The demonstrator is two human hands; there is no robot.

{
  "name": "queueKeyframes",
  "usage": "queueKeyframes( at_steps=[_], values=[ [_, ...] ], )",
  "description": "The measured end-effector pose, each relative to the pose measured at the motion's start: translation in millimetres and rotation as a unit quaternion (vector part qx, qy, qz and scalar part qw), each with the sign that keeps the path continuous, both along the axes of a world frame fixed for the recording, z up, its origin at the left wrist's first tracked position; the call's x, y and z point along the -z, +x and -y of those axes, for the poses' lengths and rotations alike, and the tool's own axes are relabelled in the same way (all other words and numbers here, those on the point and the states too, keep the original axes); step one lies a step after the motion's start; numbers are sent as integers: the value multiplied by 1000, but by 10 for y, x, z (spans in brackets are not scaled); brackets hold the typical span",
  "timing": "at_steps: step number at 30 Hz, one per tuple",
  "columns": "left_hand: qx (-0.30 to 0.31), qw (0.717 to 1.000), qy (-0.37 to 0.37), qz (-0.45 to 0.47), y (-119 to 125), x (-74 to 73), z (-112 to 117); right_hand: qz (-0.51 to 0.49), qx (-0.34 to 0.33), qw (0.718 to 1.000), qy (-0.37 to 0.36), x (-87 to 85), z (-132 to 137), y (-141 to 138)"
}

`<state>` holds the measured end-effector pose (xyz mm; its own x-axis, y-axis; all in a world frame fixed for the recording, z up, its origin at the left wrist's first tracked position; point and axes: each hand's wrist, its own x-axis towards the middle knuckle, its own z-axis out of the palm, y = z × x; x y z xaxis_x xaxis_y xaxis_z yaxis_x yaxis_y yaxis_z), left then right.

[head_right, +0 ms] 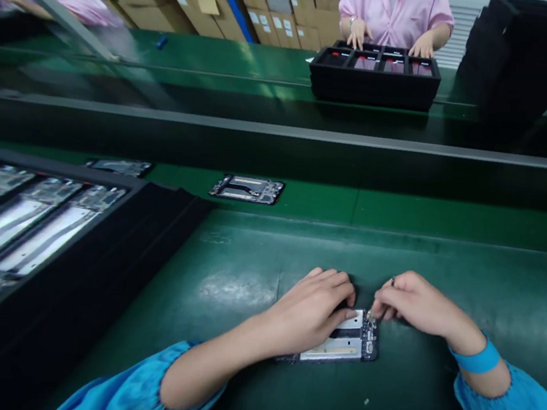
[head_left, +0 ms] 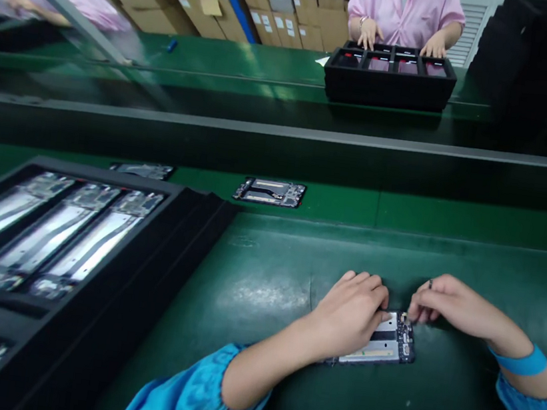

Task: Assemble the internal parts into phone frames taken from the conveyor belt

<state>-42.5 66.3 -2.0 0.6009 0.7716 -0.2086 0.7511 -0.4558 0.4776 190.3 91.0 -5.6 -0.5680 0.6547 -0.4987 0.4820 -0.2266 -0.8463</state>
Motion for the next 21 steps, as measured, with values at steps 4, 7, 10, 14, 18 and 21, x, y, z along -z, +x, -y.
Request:
queueKeyframes(
  at_steps=[4,7,10,14,18,21],
  values=[
    [-15,998,-37,54,-37,-73,12,10,68,987,145,-138,28,59],
    [-58,988,-40,134,-29,-139,27,-22,47,987,155,-122,123,-87],
    [-98,979,-13,178,9,-167,82,-53,74,980,176,-54,211,-244],
    [-128,971,-1,203,49,-176,140,-78,111,971,199,-24,250,-313],
    [-139,966,-3,216,53,-185,143,-93,110,969,199,-45,249,-307],
    [-142,964,3,226,49,-178,140,-92,116,968,201,-34,266,-318]
  ],
)
